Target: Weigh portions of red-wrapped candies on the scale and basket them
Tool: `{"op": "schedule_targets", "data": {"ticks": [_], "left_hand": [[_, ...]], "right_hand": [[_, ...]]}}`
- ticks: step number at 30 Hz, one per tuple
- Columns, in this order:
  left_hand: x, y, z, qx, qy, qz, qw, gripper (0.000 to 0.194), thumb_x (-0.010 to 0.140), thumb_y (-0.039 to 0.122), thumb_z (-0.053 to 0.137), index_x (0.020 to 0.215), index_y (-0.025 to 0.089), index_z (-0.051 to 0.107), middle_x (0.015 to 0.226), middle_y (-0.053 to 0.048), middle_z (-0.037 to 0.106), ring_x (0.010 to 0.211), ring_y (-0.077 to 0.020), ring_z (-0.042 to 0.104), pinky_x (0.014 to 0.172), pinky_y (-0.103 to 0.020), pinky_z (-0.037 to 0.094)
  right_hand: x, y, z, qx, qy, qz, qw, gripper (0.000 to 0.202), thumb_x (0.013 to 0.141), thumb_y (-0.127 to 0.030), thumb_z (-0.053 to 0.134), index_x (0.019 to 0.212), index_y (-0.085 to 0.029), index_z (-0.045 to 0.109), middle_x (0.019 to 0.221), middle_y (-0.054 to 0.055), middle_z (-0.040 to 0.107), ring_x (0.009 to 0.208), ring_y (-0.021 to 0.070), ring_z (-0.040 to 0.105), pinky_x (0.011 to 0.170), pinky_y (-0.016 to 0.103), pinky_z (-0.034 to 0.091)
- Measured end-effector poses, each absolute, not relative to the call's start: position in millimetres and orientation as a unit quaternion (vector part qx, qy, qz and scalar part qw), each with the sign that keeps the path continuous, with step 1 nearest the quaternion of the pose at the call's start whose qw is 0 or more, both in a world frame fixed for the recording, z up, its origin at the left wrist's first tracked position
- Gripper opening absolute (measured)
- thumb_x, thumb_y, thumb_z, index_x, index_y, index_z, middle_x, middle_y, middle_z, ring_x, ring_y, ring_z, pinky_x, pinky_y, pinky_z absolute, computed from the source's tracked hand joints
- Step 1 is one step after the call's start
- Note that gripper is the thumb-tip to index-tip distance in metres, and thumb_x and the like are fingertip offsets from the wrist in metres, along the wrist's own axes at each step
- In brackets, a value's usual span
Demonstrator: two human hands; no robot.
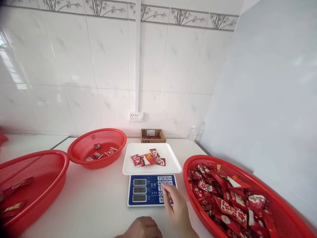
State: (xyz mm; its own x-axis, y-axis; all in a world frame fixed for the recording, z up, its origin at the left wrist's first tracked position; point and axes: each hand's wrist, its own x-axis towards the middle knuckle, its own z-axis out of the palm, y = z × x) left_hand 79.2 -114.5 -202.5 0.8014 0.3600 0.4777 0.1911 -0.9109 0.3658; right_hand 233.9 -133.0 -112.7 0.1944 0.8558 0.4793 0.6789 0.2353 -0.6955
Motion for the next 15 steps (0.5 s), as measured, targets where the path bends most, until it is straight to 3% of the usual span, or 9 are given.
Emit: {"op": "schedule_targets", "data": {"ticks": [4,7,15], "left_hand": [[72.4,-121.7,-181.2,0.941,0.153,0.259,0.156,0.022,0.085,0.029,0.043,0.083,0.02,0.063,0.074,-0.003,0.068,0.064,-0.014,0.062,0.06,-0.022,0.047],[69.7,-125.5,-170.5,0.943,0.162,0.247,0.152,0.022,0.085,0.027,0.042,0.081,0.02,0.061,0.073,-0.003,0.067,0.065,-0.0142,0.061,0.062,-0.023,0.048],[41.8,-131.9,-150.9,0.916,0.25,0.262,0.171,0.021,0.088,0.024,0.04,0.087,0.02,0.061,0.077,-0.004,0.066,0.07,-0.0143,0.061,0.064,-0.023,0.049]], "right_hand": [[233.8,-162.3,-162.1,-0.63,-0.592,0.193,0.464,0.033,0.08,-0.048,0.045,0.09,-0.024,0.064,0.081,0.008,0.07,0.07,0.0207,0.065,0.065,0.03,0.053],[235.7,-164.1,-177.8,-0.626,-0.598,0.248,0.435,0.03,0.079,-0.047,0.047,0.088,-0.025,0.065,0.07,0.004,0.069,0.066,0.0205,0.065,0.064,0.029,0.053],[237.5,-161.2,-180.8,-0.618,-0.59,0.266,0.447,0.027,0.077,-0.045,0.05,0.084,-0.025,0.066,0.083,0.007,0.071,0.077,0.0227,0.066,0.071,0.031,0.053]]}}
